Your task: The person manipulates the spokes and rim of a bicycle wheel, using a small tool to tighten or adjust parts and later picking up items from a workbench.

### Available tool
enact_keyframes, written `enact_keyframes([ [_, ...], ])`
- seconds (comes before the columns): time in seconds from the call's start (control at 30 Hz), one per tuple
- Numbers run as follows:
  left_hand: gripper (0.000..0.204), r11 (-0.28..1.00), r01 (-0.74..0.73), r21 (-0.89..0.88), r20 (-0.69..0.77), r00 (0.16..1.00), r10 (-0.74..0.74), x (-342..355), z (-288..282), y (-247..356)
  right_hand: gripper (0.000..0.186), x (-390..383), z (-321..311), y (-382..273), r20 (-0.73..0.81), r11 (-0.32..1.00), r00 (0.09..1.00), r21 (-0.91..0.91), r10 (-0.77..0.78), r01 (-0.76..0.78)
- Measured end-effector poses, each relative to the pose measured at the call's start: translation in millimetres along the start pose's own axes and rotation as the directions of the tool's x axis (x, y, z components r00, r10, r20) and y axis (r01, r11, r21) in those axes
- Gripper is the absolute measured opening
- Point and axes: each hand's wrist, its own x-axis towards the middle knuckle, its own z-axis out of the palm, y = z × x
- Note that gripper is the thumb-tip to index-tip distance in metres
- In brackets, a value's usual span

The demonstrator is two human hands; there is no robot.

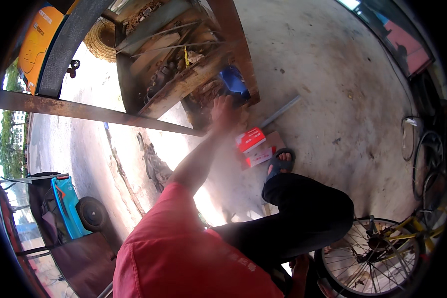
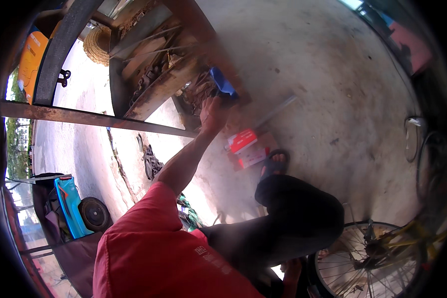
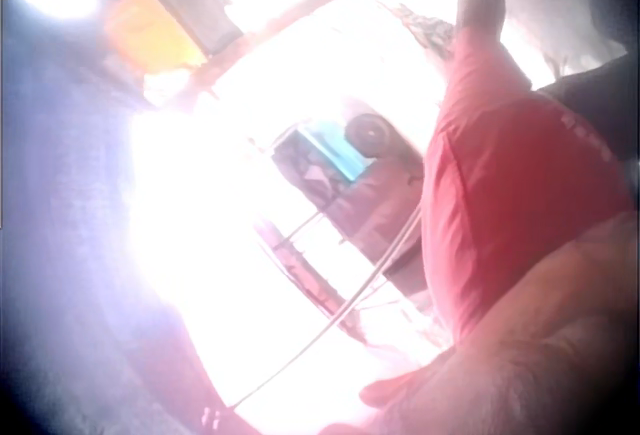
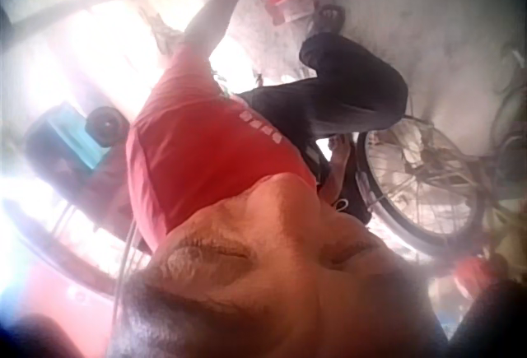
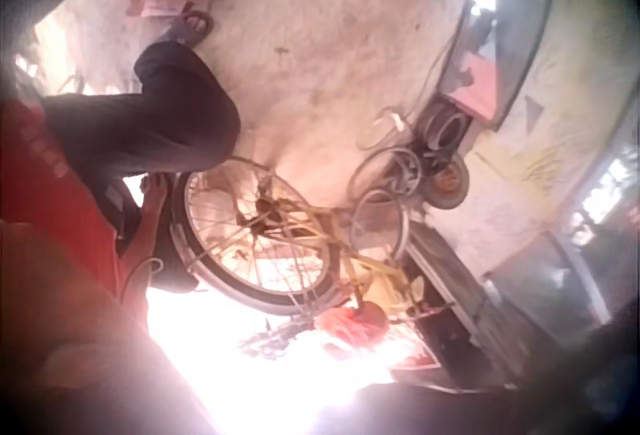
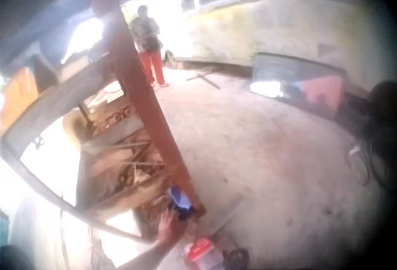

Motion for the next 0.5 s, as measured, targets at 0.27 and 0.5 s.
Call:
enact_keyframes([
  [0.27,0.037,0.995,-0.014,-0.103,-0.072,0.997,0.006,-5.5,29.0,8.5,0.012,-0.3,0.1,-1.3,-0.04,0.999,0.998,0.023,0.05,-0.049],
  [0.5,0.047,0.929,0.151,-0.338,0.027,0.988,-0.151,-24.0,4.3,-18.2,0.024,-1.6,-2.8,10.5,-0.039,0.997,0.999,-0.07,0.014,-0.017],
])
